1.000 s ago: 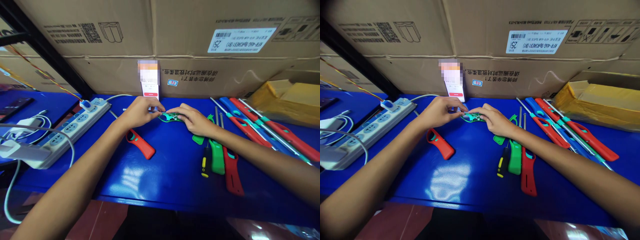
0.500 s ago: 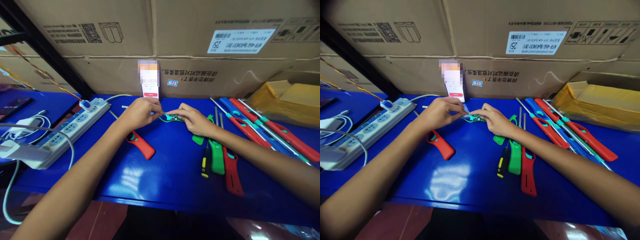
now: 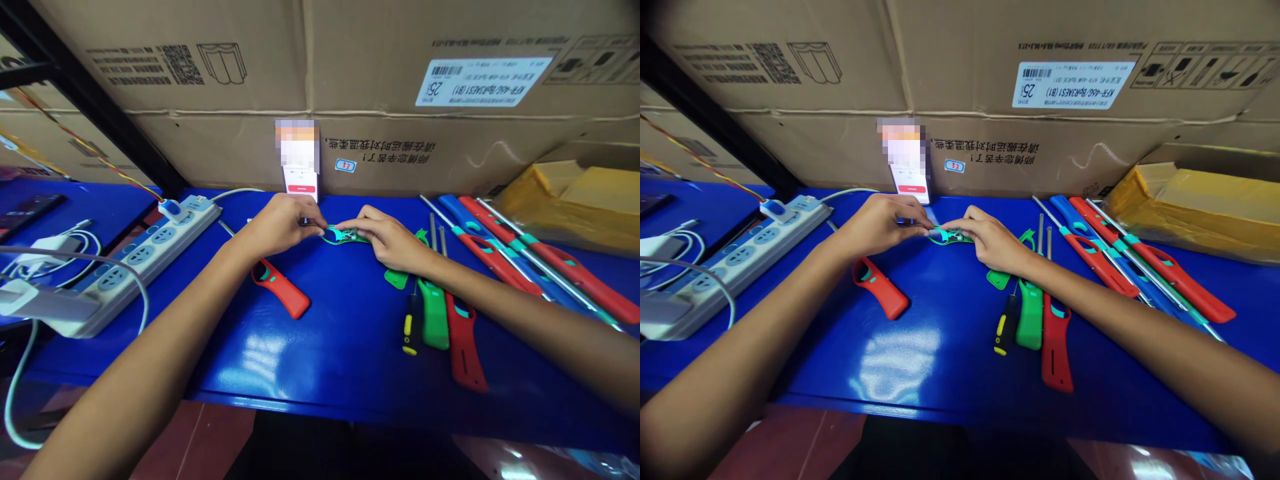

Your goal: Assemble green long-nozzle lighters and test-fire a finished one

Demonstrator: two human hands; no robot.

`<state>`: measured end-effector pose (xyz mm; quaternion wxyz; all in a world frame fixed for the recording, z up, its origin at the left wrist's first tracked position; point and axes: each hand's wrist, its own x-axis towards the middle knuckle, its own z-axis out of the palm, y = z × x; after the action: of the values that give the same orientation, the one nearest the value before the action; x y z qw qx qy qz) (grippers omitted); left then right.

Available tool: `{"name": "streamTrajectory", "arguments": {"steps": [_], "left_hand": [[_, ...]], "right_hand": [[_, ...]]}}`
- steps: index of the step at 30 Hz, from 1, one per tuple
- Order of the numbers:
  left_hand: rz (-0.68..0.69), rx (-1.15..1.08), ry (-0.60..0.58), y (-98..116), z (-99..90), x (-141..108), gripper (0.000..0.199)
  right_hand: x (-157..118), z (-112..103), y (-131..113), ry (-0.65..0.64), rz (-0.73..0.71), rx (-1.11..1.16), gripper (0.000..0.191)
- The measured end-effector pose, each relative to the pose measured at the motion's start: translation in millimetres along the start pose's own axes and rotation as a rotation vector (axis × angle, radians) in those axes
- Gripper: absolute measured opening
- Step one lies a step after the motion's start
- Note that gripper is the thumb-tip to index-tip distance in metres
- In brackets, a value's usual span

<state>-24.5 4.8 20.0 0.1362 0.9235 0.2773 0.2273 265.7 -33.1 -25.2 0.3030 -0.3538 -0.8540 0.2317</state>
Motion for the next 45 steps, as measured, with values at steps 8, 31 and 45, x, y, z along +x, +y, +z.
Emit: {"name": "streamTrajectory", "arguments": {"steps": [8, 31, 45], "left_hand": [[0.006, -0.032, -0.029, -2.4, -4.1, -1.5, 0.023], [-0.066, 0.042, -0.047, -15.9, 5.2, -1.2, 0.012], [-0.126, 0.148, -0.081, -2.9, 5.1, 0.5, 0.016]], "right_hand": [[0.3, 0.3, 0.7, 0.008, 0.019, 0.013, 0.056], [0.1, -1.6, 5.0, -0.066, 0.090, -0.054, 0.051], [3.5, -2.6, 6.7, 0.016, 0.186, -0.091, 0.036]]}}
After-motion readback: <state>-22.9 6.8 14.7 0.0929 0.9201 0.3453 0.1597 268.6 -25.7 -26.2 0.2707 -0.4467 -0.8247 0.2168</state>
